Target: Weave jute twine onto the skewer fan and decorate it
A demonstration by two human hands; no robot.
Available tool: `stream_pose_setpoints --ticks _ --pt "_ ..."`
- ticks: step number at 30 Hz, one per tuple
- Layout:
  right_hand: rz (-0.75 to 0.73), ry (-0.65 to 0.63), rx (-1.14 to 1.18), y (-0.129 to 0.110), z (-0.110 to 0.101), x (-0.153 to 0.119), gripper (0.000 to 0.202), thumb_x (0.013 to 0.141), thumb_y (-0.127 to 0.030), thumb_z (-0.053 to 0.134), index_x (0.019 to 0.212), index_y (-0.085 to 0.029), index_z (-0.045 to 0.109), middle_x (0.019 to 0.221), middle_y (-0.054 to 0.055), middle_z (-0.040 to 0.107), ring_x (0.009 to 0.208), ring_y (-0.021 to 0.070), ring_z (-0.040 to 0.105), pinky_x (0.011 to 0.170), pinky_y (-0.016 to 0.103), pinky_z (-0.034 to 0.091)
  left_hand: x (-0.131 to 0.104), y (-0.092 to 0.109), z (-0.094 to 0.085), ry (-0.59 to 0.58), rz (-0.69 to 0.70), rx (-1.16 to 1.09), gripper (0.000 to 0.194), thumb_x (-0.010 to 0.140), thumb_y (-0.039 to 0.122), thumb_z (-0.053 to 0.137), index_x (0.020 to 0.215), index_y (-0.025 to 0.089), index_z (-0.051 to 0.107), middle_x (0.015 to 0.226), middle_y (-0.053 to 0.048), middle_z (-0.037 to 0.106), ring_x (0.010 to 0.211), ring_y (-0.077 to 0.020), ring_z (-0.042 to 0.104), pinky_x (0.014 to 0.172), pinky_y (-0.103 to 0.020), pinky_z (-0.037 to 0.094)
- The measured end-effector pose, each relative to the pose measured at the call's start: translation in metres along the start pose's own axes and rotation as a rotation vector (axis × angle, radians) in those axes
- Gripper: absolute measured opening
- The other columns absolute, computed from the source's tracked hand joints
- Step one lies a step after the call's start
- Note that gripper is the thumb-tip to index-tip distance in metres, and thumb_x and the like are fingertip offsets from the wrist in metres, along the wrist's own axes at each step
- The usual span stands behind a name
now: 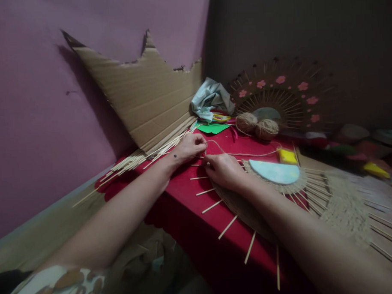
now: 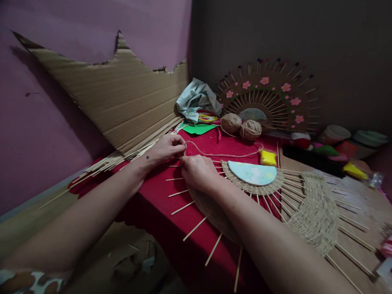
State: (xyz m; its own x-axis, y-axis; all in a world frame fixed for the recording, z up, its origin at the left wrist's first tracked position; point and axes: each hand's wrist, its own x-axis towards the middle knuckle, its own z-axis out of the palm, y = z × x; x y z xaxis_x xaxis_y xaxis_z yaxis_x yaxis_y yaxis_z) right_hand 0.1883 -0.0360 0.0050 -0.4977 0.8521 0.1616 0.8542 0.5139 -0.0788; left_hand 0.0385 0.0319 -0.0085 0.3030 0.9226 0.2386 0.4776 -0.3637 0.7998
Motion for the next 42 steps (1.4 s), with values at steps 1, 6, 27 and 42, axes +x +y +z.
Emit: stream_pose_setpoints --ticks 1,6,27,42 --pt "-0.001 0.001 0.011 0.000 0.000 0.000 0.025 0.083 -0.022 0.044 0.096 -0.024 0.066 0.082 0.004 0.071 0.074 0.0183 0.063 0.061 0.026 0.035 0.002 -0.001 0.000 0.032 0.004 0.007 0.013 0.064 0.022 0.050 0.071 0.015 0.059 0.056 0.002 0.056 0.050 -0.0111 0.050 0.049 -0.022 0.038" --pt "-0.002 0.010 0.122 0.001 -0.001 -0.001 0.024 0.080 -0.020 0.047 0.094 -0.022 0.067 0.079 0.004 0.069 0.072 0.0165 0.061 0.064 0.025 0.037 0.010 -0.011 0.001 0.163 -0.001 0.036 0.011 0.063 0.022 0.050 0.068 0.015 0.058 0.057 0.002 0.055 0.053 -0.0114 0.049 0.053 -0.023 0.039" --pt "0.169 0.108 0.287 0.013 0.010 0.028 0.011 0.071 -0.018 0.053 0.075 -0.016 0.063 0.075 0.004 0.064 0.069 0.0150 0.055 0.065 0.025 0.038 0.009 -0.007 0.001 0.123 -0.021 -0.121 0.005 0.060 0.013 0.054 0.062 0.015 0.057 0.055 0.003 0.057 0.051 -0.0100 0.051 0.051 -0.021 0.039" --pt "0.086 0.230 0.376 0.015 0.006 0.023 0.024 0.078 -0.014 0.053 0.092 -0.017 0.072 0.084 0.006 0.063 0.075 0.0165 0.058 0.072 0.027 0.044 -0.007 0.002 -0.027 -0.118 -0.316 -0.416 0.016 0.060 0.009 0.063 0.075 0.012 0.057 0.050 0.001 0.058 0.035 -0.0073 0.046 0.037 -0.019 0.035"
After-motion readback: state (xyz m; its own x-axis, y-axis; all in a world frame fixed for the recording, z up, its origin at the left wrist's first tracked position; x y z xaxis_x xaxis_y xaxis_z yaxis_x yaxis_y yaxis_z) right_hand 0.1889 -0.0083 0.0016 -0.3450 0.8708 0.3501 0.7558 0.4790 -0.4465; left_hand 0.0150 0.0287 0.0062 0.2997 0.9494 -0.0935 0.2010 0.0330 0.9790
